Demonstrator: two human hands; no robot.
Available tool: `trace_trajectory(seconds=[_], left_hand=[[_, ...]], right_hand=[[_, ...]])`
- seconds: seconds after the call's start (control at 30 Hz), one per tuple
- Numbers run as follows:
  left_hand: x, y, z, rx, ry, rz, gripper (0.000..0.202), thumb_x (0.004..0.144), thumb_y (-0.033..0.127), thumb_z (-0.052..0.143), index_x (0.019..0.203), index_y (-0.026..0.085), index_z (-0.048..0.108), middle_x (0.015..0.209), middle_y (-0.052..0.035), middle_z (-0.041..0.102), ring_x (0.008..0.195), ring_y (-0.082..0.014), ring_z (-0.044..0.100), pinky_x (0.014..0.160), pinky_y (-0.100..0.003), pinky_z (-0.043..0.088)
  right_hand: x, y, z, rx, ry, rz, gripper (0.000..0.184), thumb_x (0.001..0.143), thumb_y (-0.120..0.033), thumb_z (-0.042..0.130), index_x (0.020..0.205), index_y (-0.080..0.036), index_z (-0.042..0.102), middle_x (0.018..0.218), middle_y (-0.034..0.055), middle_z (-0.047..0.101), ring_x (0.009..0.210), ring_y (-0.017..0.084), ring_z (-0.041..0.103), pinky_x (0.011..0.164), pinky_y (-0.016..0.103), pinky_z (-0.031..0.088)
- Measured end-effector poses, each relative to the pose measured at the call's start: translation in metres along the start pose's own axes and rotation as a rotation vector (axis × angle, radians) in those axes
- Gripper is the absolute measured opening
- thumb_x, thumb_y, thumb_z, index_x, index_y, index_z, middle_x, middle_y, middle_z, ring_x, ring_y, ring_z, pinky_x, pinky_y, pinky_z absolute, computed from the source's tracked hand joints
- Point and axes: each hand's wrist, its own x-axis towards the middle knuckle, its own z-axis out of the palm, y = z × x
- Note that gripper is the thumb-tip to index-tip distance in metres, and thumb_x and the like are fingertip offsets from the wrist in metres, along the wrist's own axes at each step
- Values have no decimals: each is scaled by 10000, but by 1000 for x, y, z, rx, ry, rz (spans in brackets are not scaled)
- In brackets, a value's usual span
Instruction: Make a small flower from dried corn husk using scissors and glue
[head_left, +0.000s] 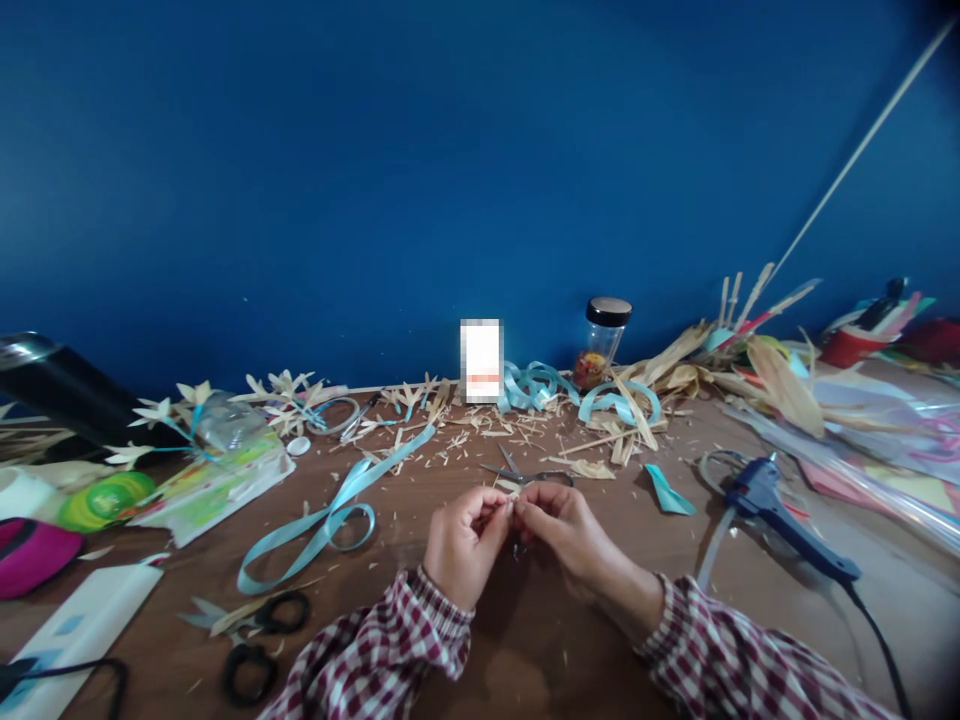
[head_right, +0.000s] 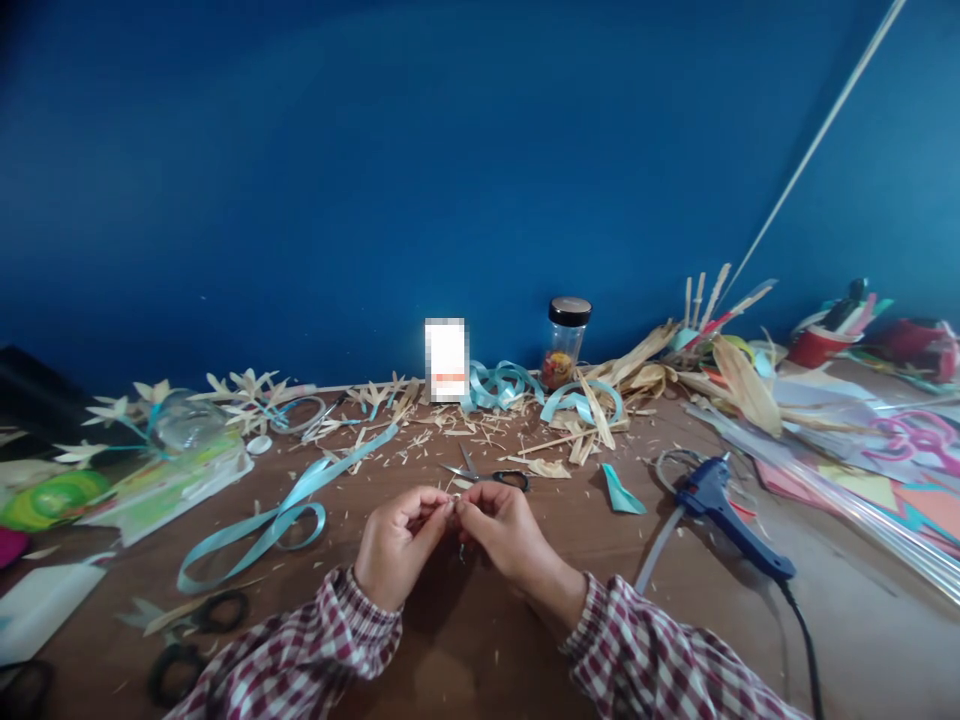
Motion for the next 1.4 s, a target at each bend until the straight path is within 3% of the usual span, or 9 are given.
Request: trace_trajectory(seconds=[0.33, 0.5, 0.7, 0.9, 0.97, 1.07, 1.13, 1.27, 1.4], left_hand=[[1, 3, -1, 55, -17, -94, 148, 806, 263, 515, 769, 149, 601, 523, 16, 602, 446, -99, 533, 425, -176, 388], [3, 1, -3, 39, -44, -66, 149, 819, 249, 498, 769, 151, 597, 569, 4, 614, 499, -107, 561, 470, -184, 419], [13, -1, -16, -51, -242, -50, 122, 837, 248, 488, 878, 160, 562, 671, -10, 646, 604, -124, 607, 556, -209, 460], [18, -2, -29, 58, -370, -25, 122, 852, 253, 466, 810, 176, 552, 638, 15, 618, 493, -99, 548, 487, -206, 431], [19, -2, -31, 136, -358, 56, 118, 840, 238, 494, 787, 181, 582, 720, -4, 640, 621, -121, 593, 594, -235, 463], [20, -1, -33, 316, -251, 224, 93, 816, 225, 543, 770, 191, 617, 941, -37, 630, 889, -162, 568, 797, -298, 429], [20, 1, -33, 425, -211, 271, 119, 832, 239, 520, 784, 195, 619, 933, -37, 606, 899, -167, 543, 797, -307, 414], [18, 4, -31, 511, -239, 258, 192, 873, 246, 443, 783, 183, 600, 807, -26, 580, 810, -157, 531, 726, -284, 413], [15, 9, -28, 618, -197, 248, 245, 887, 253, 402, 765, 187, 605, 832, -32, 568, 812, -160, 518, 690, -267, 407]], right_hand=[[2, -3, -4, -92, -56, 6, 307, 708, -438, 638, 663, -140, 579, 507, -27, 534, 423, 71, 434, 393, 176, 310], [2, -3, -3, -60, -55, 26, 316, 703, -442, 646, 650, -141, 566, 486, -41, 517, 395, 57, 403, 375, 172, 290], [0, -4, -3, 60, -63, 95, 310, 724, -449, 628, 693, -151, 550, 531, -38, 531, 387, 46, 386, 347, 160, 239], [-1, -5, -4, 88, -91, 52, 275, 751, -405, 627, 687, -154, 534, 526, -47, 522, 403, 38, 384, 369, 155, 243], [-1, -4, -4, 82, -120, 53, 273, 761, -400, 619, 685, -155, 527, 520, -50, 515, 393, 33, 374, 365, 156, 239], [-1, -3, -4, 75, -132, 55, 280, 763, -407, 613, 679, -157, 520, 510, -58, 498, 367, 25, 339, 347, 156, 219], [-1, -4, -4, 77, -130, 64, 281, 758, -417, 614, 683, -163, 521, 511, -64, 492, 357, 24, 323, 336, 155, 211], [0, -6, -4, 82, -99, 83, 283, 735, -429, 631, 688, -172, 521, 518, -65, 497, 368, 34, 344, 327, 150, 221], [0, -5, -3, 72, -67, 70, 278, 735, -423, 631, 698, -168, 527, 538, -55, 507, 385, 37, 361, 328, 146, 234]])
